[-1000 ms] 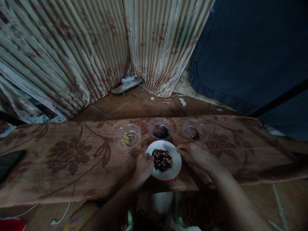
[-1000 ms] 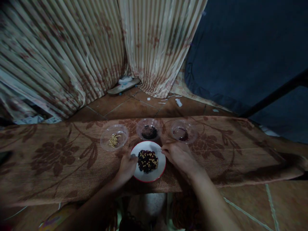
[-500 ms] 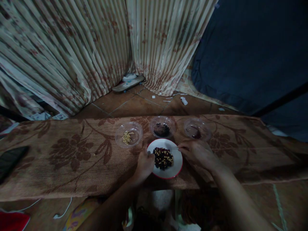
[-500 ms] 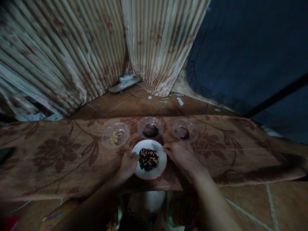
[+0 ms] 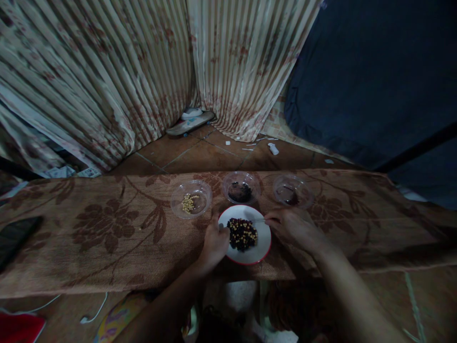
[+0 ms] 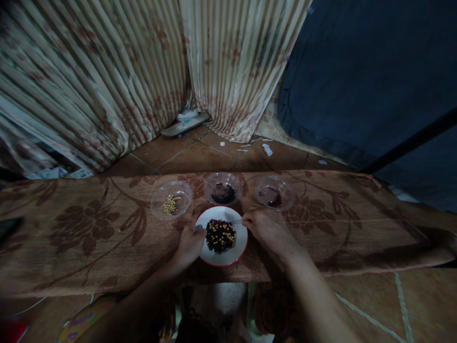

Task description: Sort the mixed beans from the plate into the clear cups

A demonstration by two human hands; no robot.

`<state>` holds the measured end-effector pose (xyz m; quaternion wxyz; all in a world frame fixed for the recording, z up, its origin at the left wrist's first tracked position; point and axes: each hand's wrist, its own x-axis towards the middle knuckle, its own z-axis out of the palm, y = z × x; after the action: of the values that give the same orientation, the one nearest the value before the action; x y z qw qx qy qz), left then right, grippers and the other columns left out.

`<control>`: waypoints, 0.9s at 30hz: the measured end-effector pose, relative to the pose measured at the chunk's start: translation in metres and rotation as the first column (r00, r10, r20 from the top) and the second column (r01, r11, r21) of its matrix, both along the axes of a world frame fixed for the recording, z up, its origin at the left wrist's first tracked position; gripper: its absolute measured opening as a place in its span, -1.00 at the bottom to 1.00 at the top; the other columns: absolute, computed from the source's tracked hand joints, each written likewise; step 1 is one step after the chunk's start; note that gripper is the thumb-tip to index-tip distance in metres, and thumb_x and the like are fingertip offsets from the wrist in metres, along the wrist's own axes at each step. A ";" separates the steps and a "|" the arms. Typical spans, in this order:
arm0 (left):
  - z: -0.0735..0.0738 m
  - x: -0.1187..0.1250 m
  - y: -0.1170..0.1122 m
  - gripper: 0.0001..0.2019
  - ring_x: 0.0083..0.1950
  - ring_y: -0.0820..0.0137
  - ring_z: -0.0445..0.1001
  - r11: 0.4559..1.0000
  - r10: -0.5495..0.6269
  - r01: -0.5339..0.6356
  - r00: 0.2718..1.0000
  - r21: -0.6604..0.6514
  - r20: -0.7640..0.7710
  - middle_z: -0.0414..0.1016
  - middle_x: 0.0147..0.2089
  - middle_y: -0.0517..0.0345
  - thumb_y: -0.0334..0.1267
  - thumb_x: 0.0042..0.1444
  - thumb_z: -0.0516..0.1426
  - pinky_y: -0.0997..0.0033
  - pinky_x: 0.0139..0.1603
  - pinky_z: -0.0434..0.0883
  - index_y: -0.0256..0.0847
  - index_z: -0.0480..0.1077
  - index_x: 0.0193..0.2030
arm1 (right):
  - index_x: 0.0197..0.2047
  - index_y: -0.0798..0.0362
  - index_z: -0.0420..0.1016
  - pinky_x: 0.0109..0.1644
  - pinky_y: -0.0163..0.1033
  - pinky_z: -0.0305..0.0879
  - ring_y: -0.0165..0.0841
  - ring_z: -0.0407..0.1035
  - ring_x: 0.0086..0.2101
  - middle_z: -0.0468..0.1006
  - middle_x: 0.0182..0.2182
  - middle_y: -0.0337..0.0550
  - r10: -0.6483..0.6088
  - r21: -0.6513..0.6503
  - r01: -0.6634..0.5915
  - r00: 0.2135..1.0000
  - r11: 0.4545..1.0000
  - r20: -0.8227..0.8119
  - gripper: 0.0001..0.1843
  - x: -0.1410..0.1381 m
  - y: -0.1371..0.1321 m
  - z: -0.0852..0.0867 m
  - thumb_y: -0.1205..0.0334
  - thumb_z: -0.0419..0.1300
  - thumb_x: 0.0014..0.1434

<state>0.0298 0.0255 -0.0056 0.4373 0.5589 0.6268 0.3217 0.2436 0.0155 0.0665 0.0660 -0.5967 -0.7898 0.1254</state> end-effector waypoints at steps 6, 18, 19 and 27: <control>-0.002 0.001 0.000 -0.57 -0.38 0.43 0.43 1.000 -0.003 0.003 1.000 -0.003 0.005 0.50 -0.38 0.13 -0.48 -0.09 -0.02 0.49 -0.30 0.36 -0.32 0.31 -0.01 | -0.32 -0.05 0.57 -0.31 -0.33 0.16 -0.37 0.41 -0.35 0.59 -0.35 -0.22 -0.011 -0.006 0.011 1.000 1.000 0.001 -0.72 0.001 0.000 -0.002 0.14 0.03 0.19; -0.004 0.000 0.000 -0.50 -0.32 0.40 0.46 1.000 -0.020 0.020 1.000 0.011 0.013 0.53 -0.30 0.08 -0.49 -0.07 -0.03 0.47 -0.25 0.38 -0.35 0.24 0.09 | -0.26 -0.04 0.57 -0.29 -0.31 0.17 -0.35 0.42 -0.33 0.59 -0.33 -0.21 0.000 -0.001 0.000 1.000 1.000 0.010 -0.72 -0.003 -0.001 -0.004 0.14 0.03 0.18; -0.004 0.000 0.000 -0.49 -0.31 0.40 0.46 1.000 -0.015 0.015 1.000 0.009 0.011 0.53 -0.29 0.07 -0.48 -0.07 -0.03 0.47 -0.24 0.38 -0.35 0.23 0.10 | -0.27 -0.04 0.57 -0.29 -0.31 0.17 -0.35 0.42 -0.33 0.59 -0.33 -0.21 -0.003 0.000 0.003 1.000 1.000 0.013 -0.72 -0.004 -0.001 -0.004 0.14 0.03 0.18; -0.004 0.000 0.000 -0.48 -0.32 0.41 0.46 1.000 -0.014 0.014 0.999 -0.002 0.030 0.53 -0.31 0.11 -0.48 -0.08 -0.03 0.48 -0.24 0.37 -0.33 0.23 0.11 | -0.26 -0.03 0.57 -0.29 -0.32 0.18 -0.36 0.42 -0.34 0.59 -0.34 -0.20 -0.012 -0.012 0.012 1.000 1.000 -0.002 -0.72 -0.003 -0.001 -0.004 0.16 0.02 0.18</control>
<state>0.0296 0.0252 -0.0096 0.4495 0.5578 0.6167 0.3262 0.2404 0.0146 0.0627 0.0642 -0.6015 -0.7856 0.1304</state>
